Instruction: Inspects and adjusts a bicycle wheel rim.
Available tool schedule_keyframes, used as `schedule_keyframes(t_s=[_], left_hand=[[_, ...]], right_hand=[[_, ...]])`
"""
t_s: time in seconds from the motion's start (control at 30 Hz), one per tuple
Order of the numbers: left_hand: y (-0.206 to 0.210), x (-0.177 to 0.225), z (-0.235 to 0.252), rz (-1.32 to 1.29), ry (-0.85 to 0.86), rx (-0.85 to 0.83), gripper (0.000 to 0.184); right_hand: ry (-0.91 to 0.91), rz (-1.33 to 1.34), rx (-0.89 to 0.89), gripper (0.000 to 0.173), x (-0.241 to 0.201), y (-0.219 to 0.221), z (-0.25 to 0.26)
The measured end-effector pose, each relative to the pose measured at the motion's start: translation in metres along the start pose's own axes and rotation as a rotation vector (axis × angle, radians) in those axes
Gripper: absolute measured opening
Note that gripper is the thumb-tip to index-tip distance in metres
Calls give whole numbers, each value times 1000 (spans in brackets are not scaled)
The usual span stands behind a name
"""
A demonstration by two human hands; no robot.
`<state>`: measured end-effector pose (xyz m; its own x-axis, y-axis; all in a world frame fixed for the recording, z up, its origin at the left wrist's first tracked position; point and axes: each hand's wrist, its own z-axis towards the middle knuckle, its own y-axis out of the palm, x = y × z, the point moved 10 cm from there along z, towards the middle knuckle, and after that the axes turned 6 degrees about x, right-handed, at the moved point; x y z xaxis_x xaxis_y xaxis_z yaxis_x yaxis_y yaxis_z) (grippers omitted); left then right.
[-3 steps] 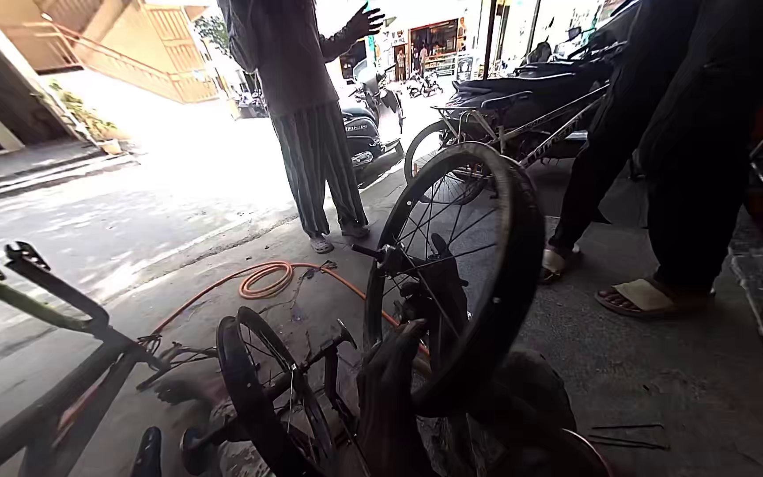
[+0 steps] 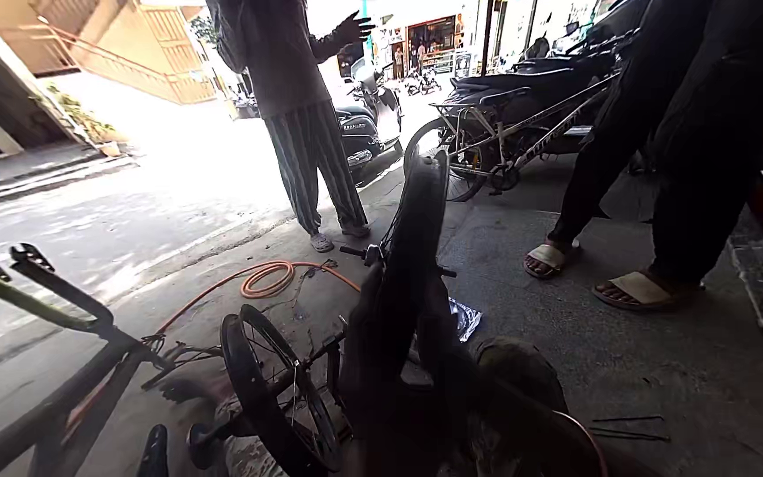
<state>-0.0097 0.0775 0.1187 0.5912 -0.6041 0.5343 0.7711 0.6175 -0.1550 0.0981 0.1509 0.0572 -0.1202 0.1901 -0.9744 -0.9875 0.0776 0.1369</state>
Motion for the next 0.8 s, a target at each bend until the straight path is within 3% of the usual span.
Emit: schedule_keyframes(t_s=[0.03, 0.07, 0.1, 0.2, 0.27, 0.37, 0.47, 0.57, 0.67, 0.8], left_hand=[[-1, -9, 18, 56, -23, 31, 61], [-5, -19, 35, 92, -45, 50, 49], [-10, -29, 50, 106, -77, 57, 36], [-30, -61, 73, 9, -162, 72, 21], [-43, -83, 74, -136, -236, 119, 19], [-55, -100, 66, -263, -310, 196, 18], [-58, -107, 58, -329, -395, 239, 14], [-60, -109, 54, -373, -451, 271, 18], [-64, -109, 52, -379, -490, 305, 17], [-64, -111, 47, -392, -482, 301, 17]], right_hand=[[-58, 102, 36, 37, 16, 2, 19], [-76, 171, -25, 56, 26, 9, 32], [-74, 226, -111, 63, 29, 15, 40], [-7, 318, -356, 67, 33, 23, 48], [-43, 327, -408, 62, 30, 19, 39], [-204, 362, -184, 41, 27, 12, 25], [-199, 213, -20, 33, 46, 11, 20], [-161, 29, -96, 17, 53, 17, 25], [-273, -143, -97, 12, 51, 16, 27], [-207, -116, -250, 20, 60, 30, 30]])
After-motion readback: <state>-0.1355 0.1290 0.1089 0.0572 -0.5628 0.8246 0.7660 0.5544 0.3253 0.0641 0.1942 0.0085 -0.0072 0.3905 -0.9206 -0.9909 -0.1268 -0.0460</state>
